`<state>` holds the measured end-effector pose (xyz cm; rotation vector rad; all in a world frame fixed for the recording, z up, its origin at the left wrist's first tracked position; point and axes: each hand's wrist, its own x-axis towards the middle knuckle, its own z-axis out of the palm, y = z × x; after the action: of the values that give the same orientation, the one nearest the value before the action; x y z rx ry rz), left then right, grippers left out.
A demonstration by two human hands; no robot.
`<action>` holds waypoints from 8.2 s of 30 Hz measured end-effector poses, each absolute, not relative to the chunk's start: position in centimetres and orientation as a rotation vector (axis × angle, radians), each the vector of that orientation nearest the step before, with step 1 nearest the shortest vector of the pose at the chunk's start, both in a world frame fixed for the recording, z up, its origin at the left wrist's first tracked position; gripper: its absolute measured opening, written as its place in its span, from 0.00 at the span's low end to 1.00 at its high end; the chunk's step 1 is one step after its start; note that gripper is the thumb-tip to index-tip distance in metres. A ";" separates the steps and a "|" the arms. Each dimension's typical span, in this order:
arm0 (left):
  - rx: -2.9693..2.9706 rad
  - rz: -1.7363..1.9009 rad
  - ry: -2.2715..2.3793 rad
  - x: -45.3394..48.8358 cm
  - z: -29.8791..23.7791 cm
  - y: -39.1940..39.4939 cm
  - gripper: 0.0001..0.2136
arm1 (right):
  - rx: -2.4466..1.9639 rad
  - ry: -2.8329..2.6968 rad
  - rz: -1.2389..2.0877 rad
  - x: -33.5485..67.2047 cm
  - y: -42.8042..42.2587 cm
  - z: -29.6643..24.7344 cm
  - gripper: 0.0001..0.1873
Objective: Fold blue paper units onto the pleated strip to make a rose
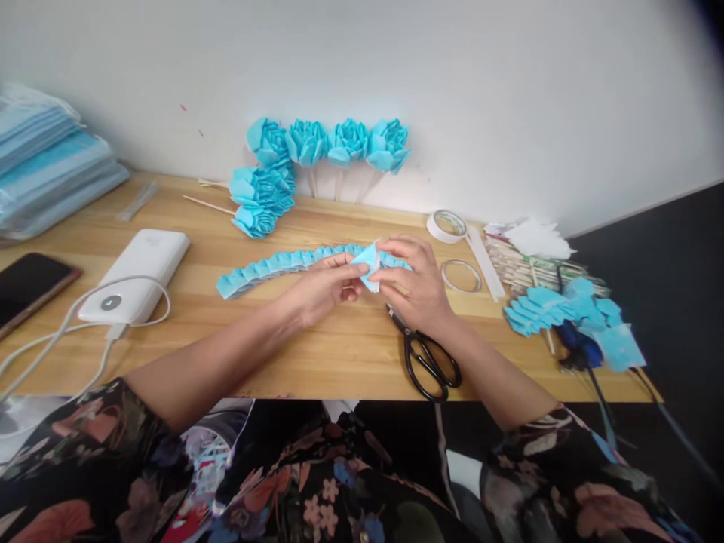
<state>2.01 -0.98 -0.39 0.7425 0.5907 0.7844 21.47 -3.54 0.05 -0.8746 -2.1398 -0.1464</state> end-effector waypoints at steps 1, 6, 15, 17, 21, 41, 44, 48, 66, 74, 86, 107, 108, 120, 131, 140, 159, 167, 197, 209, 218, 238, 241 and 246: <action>0.740 0.796 0.595 2.0 -0.5 -0.9 0.12 | -0.875 -2.124 -0.119 21.4 -3.3 -0.1 0.11; 0.731 0.835 0.634 2.1 -0.7 -0.8 0.14 | -0.967 -1.984 0.179 20.8 -3.2 -0.7 0.03; 0.786 0.839 0.640 2.2 -1.1 -0.9 0.12 | -1.098 -1.630 0.841 20.3 -3.5 -1.8 0.06; 0.794 0.842 0.648 2.2 -1.2 -0.9 0.13 | -1.112 -1.553 0.974 20.1 -3.5 -1.9 0.08; 0.816 0.844 0.655 2.3 -1.3 -1.0 0.14 | -1.109 -1.457 1.083 20.0 -3.6 -1.6 0.10; 1.054 0.877 0.714 2.3 -1.6 -1.0 0.13 | -1.156 -1.416 1.090 20.1 -3.6 -2.0 0.08; 1.170 0.891 0.755 2.2 -1.3 -1.0 0.13 | -1.187 -1.425 1.053 20.1 -3.6 -2.0 0.09; 1.236 0.893 0.780 2.2 -1.0 -1.1 0.12 | -1.146 -1.428 1.069 20.0 -3.5 -2.1 0.08; 1.317 0.838 0.880 2.2 -1.0 -1.0 0.10 | -1.236 -1.498 1.078 20.3 -3.7 -1.5 0.10; 1.297 0.787 0.781 2.1 -1.1 -1.0 0.14 | -1.243 -1.479 1.039 20.3 -3.8 -1.2 0.11; 1.430 0.798 0.861 2.0 -1.0 -1.1 0.11 | -1.239 -1.495 1.025 20.3 -3.9 -1.5 0.11; 1.521 0.708 0.826 2.2 -1.2 -1.3 0.12 | -1.193 -1.417 1.092 20.6 -3.8 -1.5 0.07; 1.521 0.703 0.828 2.2 -1.2 -1.4 0.12 | -1.190 -1.412 1.089 20.6 -3.8 -1.5 0.07; 1.498 0.712 0.847 2.1 -1.1 -1.2 0.12 | -1.176 -1.376 1.110 20.8 -3.8 -1.5 0.08; 1.539 0.702 0.859 2.2 -1.4 -1.2 0.13 | -1.205 -1.408 1.062 20.7 -3.7 -2.3 0.10; 1.483 0.705 0.855 2.2 -1.2 -1.3 0.12 | -1.265 -1.573 0.689 20.2 -4.4 -1.3 0.02; 1.409 0.721 0.887 2.2 -0.7 -1.3 0.12 | -1.093 -1.891 0.125 21.0 -4.3 -1.3 0.10; 1.380 0.743 0.884 2.0 -0.4 -1.4 0.13 | -1.060 -1.991 0.008 21.3 -4.1 -1.5 0.18; 1.364 0.840 0.867 2.2 -0.4 -1.4 0.10 | -1.253 -1.461 1.052 21.0 -4.3 -1.1 0.12; 1.459 0.780 0.875 2.1 -0.7 -1.4 0.12 | -1.277 -1.477 1.171 20.9 -4.4 -0.6 0.13; 1.512 0.758 0.864 2.2 -1.2 -1.3 0.13 | -1.394 -1.641 0.922 20.9 -4.6 -0.3 0.14; 1.492 0.766 0.878 2.1 -0.5 -1.5 0.13 | -1.365 -1.578 1.034 20.7 -4.6 -0.3 0.10; 1.489 0.766 0.822 2.0 -0.6 -1.5 0.13 | -1.376 -1.566 1.001 20.6 -4.6 -0.3 0.10; 1.473 0.769 0.783 1.9 -0.7 -1.3 0.14 | -1.384 -1.566 0.990 20.6 -4.7 0.0 0.10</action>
<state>1.92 -1.34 -0.68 1.4726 0.7829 0.7695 20.63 -4.73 -0.01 -1.3840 -1.5658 0.9896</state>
